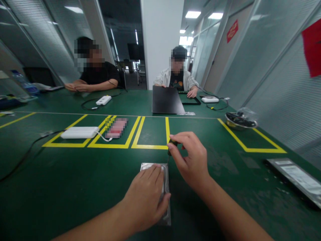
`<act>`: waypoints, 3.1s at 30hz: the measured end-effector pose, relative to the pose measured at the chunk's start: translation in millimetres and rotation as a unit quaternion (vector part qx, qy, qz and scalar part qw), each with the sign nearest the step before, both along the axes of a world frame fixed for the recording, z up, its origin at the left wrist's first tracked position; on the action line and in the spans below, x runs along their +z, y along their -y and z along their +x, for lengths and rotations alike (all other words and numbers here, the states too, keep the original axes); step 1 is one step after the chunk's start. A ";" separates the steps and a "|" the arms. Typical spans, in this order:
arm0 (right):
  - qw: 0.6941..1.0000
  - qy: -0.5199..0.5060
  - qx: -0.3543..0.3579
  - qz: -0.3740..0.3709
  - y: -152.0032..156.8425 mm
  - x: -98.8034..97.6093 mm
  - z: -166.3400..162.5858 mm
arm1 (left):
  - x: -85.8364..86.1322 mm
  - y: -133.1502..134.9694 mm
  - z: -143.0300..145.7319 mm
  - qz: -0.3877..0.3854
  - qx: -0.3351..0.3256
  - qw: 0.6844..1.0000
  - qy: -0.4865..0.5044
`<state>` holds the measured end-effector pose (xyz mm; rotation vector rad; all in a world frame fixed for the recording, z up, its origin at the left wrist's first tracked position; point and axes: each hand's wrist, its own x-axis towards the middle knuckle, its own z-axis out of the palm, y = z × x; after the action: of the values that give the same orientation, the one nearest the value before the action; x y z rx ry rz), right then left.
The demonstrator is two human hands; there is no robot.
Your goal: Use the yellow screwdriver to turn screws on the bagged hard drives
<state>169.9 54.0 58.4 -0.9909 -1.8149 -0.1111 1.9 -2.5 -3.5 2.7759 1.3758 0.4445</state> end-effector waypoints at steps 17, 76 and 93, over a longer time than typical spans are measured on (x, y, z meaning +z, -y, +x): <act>1.000 -0.002 0.009 -0.011 1.4 1.0 1.7 | -1.4 0.1 -0.6 0.010 0.000 1.000 -0.003; 0.999 -0.009 0.019 -0.029 1.1 1.8 -0.4 | 19.5 -80.8 -4.3 -0.168 0.031 0.977 0.124; 0.999 0.000 0.027 -0.037 3.9 1.8 -1.7 | 20.0 -79.3 -4.2 -0.179 0.036 0.976 0.121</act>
<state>168.2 50.1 60.2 -0.9923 -1.8549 -0.0102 -2.3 76.8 16.5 2.3090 1.3472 0.4663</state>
